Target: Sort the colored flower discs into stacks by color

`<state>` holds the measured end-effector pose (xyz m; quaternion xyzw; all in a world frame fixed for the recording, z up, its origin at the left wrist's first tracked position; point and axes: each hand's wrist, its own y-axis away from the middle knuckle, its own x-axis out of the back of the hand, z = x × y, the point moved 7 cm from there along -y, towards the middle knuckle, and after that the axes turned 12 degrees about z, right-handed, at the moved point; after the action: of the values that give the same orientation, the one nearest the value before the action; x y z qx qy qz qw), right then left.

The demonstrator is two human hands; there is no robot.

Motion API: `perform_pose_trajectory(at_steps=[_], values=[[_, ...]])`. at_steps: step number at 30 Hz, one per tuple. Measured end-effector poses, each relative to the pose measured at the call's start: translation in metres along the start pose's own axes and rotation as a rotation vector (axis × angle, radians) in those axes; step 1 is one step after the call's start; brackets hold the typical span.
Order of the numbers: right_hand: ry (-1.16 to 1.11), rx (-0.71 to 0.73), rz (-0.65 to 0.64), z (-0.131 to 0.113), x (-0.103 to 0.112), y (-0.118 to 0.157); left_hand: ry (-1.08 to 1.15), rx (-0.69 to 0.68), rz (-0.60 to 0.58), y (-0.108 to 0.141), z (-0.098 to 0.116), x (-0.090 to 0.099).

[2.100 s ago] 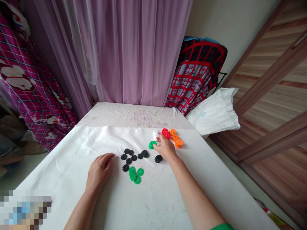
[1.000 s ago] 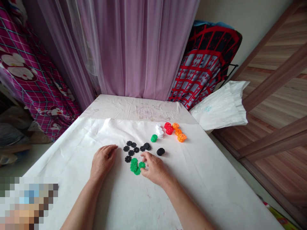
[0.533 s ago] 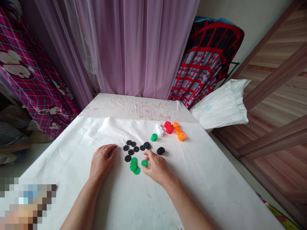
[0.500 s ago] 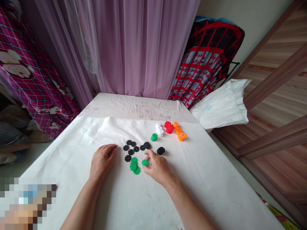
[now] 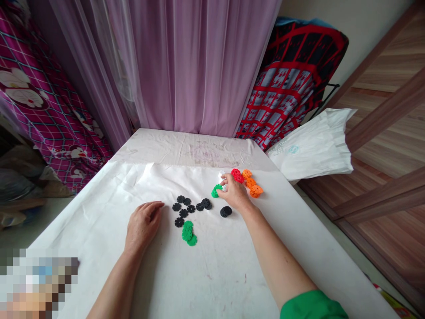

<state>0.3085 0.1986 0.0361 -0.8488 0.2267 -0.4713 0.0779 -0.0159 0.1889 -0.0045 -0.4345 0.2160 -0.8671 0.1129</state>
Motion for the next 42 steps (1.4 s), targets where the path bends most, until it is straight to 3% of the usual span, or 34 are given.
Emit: perform_pose_trajectory(at_steps=[4, 8, 12, 17, 23, 29, 33, 37, 42], values=[[-0.029, 0.010, -0.011, 0.006, -0.004, 0.000, 0.001, 0.001, 0.001, 0.000, -0.002, 0.000], [-0.124, 0.010, 0.027, 0.005, 0.009, 0.005, -0.001, 0.008, 0.001, 0.000, -0.002, -0.001], [-0.140, 0.076, 0.080, -0.016, 0.021, 0.036, 0.000, 0.016, -0.012, 0.000, 0.000, -0.001], [-0.144, 0.265, -0.208, -0.069, -0.009, 0.104, 0.008, 0.024, -0.021, 0.000, 0.001, -0.001], [0.072, 0.227, -0.228, -0.097, -0.031, 0.139, 0.027, 0.013, -0.013, 0.001, 0.002, -0.001], [0.191, 0.173, -0.228, -0.090, -0.041, 0.126, 0.011, 0.022, -0.019, 0.001, 0.004, 0.000], [0.079, 0.107, -0.181, -0.076, -0.038, 0.115, 0.013, 0.037, -0.030, 0.001, 0.004, 0.000], [-0.083, 0.071, -0.082, -0.065, -0.020, 0.106, 0.019, 0.039, -0.027, 0.001, 0.005, 0.001], [0.022, 0.014, 0.091, -0.038, 0.015, 0.063, 0.019, 0.034, -0.018, 0.001, 0.004, 0.001]])
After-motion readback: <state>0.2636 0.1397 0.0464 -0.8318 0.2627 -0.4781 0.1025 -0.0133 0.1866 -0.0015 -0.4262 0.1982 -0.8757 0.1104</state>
